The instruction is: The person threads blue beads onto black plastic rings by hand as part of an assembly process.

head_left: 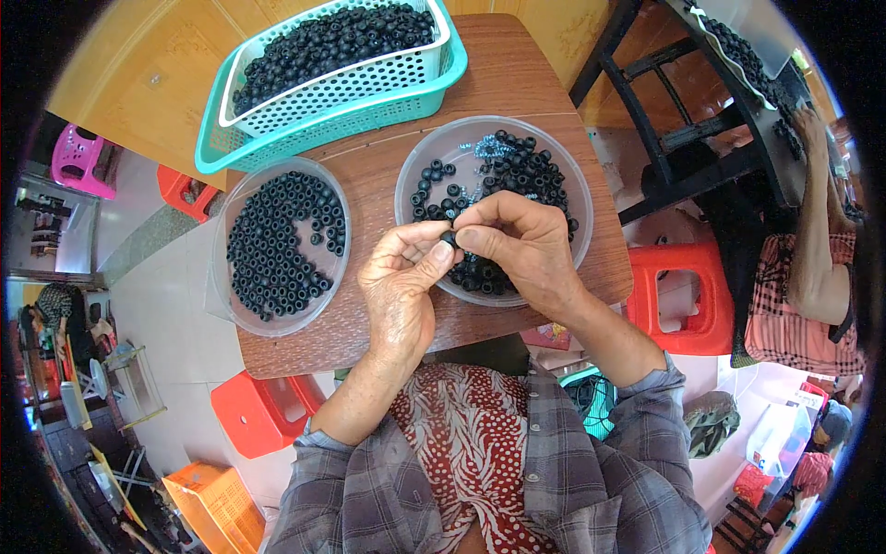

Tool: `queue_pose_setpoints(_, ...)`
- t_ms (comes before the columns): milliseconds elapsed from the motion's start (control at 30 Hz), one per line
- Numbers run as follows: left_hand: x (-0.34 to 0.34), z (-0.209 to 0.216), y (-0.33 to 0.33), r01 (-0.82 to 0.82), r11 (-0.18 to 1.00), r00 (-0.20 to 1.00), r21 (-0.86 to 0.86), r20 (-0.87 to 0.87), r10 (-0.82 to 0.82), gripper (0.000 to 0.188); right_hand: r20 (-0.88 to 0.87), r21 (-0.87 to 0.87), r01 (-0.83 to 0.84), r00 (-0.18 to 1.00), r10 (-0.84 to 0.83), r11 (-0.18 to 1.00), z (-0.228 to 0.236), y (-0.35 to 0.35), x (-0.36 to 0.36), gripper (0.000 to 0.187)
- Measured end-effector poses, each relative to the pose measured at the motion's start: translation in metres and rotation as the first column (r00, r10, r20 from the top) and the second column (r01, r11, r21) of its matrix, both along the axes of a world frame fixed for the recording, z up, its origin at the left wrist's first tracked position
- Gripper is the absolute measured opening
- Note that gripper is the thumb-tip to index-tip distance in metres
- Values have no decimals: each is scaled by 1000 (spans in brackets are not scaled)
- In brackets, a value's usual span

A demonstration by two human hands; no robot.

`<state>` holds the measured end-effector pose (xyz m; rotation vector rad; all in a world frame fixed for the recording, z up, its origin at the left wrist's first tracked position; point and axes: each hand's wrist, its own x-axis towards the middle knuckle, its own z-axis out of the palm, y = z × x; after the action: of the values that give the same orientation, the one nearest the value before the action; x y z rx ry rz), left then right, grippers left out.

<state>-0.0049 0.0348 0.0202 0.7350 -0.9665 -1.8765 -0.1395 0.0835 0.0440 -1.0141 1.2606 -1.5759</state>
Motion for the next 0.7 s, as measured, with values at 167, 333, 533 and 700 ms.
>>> queue_pose_setpoints(167,0,-2,0,-3,1000,1000,3,6,3,22,7,48,23,1000,-23,999,-2,-2,0,6)
queue_pose_setpoints(333,-2,-4,-1,-18,999,999,43,-30,19,20,-128,-19,112,985,-114,994,-4,0,8,6)
queue_pose_setpoints(533,-3,-1,-2,-20,998,997,59,-67,23,20,-562,-321,173,756,-334,931,-13,-2,7,7)
queue_pose_setpoints(700,-4,-1,-1,-38,999,999,30,-27,39,20,-554,-269,174,777,-300,947,-4,-1,3,9)
